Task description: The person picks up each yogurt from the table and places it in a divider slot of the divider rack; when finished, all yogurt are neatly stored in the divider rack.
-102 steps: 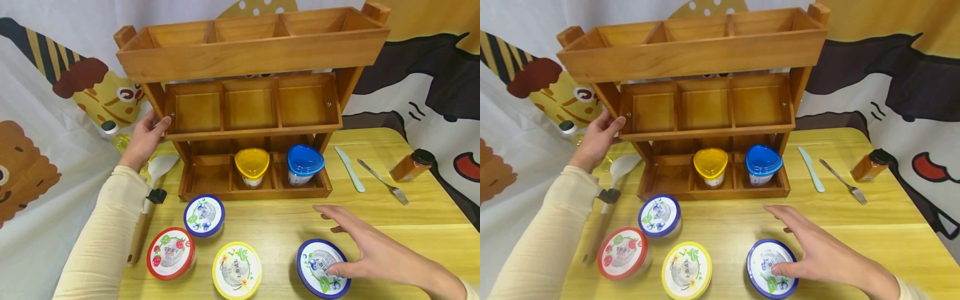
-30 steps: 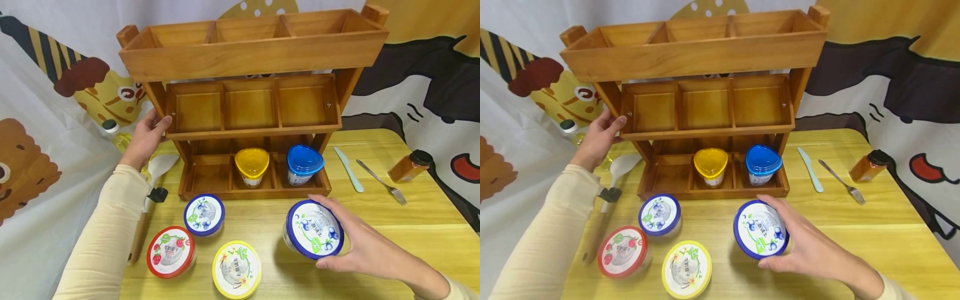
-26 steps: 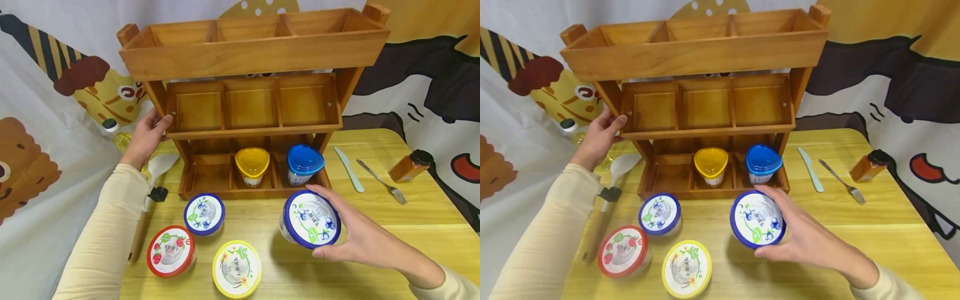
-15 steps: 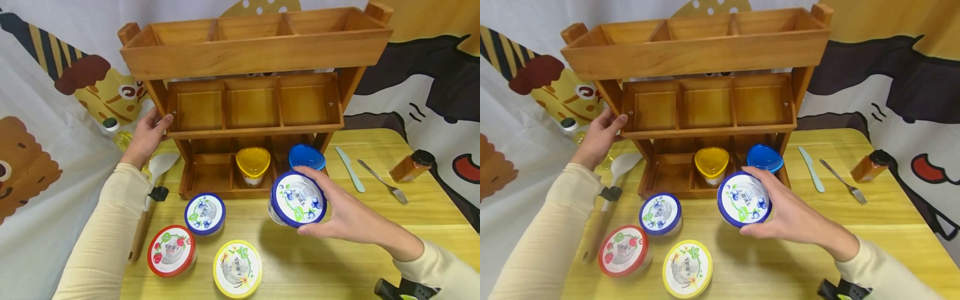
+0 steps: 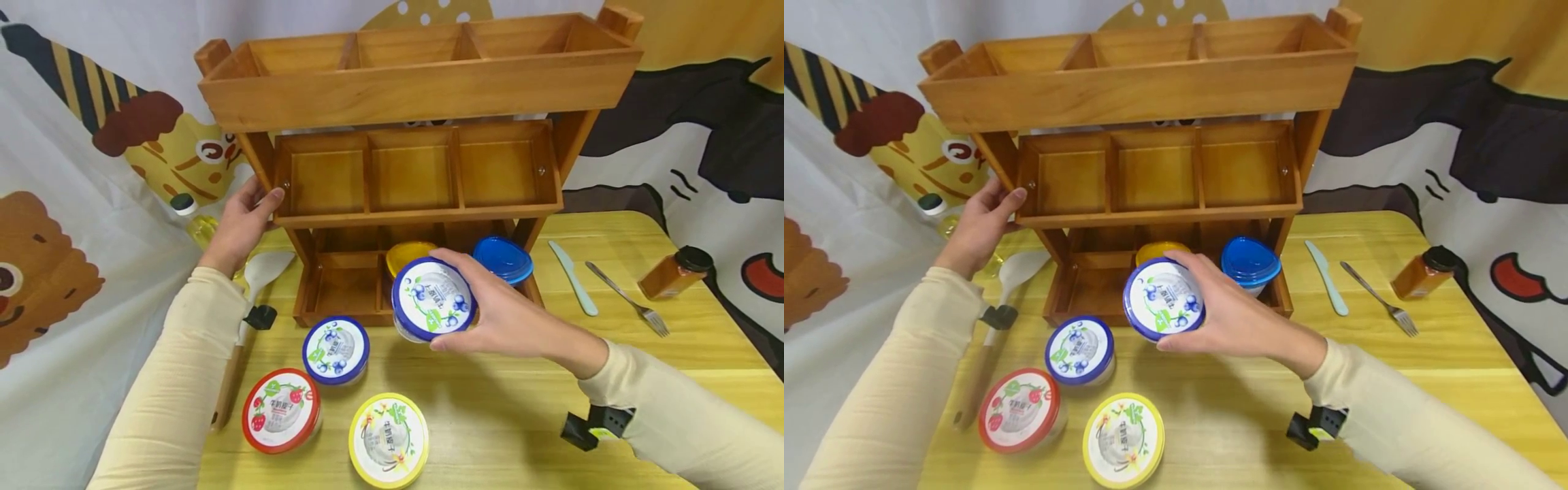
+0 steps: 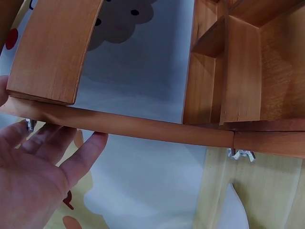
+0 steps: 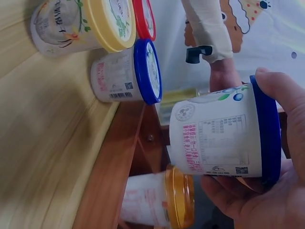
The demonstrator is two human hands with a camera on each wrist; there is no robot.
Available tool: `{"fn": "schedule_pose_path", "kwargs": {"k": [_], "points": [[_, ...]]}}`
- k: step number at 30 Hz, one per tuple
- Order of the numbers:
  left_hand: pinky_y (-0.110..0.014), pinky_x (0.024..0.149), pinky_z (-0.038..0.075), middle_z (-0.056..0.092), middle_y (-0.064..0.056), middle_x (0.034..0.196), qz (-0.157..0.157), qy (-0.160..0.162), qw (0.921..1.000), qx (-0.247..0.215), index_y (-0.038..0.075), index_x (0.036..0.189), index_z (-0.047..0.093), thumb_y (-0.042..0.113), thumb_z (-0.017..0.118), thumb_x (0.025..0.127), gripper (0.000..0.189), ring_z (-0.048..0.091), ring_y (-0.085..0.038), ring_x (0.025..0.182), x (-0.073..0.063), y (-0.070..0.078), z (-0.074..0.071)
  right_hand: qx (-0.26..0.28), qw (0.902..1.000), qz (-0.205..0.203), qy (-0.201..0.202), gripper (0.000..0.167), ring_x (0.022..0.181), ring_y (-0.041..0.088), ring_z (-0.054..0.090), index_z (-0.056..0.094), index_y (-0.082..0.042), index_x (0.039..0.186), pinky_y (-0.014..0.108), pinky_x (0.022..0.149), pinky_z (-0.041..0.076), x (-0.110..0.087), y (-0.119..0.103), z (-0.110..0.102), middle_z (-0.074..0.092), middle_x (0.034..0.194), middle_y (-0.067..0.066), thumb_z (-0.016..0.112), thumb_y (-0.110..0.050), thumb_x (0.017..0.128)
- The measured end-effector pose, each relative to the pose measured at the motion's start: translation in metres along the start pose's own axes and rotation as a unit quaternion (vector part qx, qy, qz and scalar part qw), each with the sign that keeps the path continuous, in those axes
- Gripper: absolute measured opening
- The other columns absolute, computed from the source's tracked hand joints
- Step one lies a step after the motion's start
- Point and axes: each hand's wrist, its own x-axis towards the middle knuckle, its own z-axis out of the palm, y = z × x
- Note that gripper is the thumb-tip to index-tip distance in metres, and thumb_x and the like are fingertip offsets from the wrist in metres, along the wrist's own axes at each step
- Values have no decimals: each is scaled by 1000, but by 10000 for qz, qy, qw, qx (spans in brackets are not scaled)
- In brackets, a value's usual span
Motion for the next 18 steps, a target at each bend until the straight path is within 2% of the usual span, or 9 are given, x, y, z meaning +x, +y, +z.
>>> {"fn": "schedule_pose_path", "kwargs": {"k": [6, 12, 18], "points": [[-26, 89, 48, 36, -4, 158, 43, 18, 10000, -24, 30, 156, 26, 49, 48, 100, 63, 42, -21, 138, 0, 0, 0, 190, 9998, -75, -5, 108, 127, 23, 47, 24, -22, 154, 47, 100, 48, 25, -6, 11, 43, 146, 4, 89, -41, 70], [-23, 85, 49, 38, -6, 157, 67, 69, 9999, -32, 28, 156, 27, 47, 49, 101, 63, 44, -22, 136, 0, 0, 0, 509, 9985, -214, 13, 107, 124, 25, 50, 24, -18, 154, 46, 99, 49, 48, -7, 25, 43, 145, 9, 90, -35, 70], [-22, 83, 49, 40, -7, 156, 92, 83, 9999, -68, 27, 155, 29, 45, 49, 101, 60, 46, -22, 134, 0, 0, 0, 717, 9974, -24, -8, 107, 124, 25, 49, 22, -22, 154, 47, 100, 48, 65, -8, 35, 42, 145, 7, 88, -36, 71]]}}
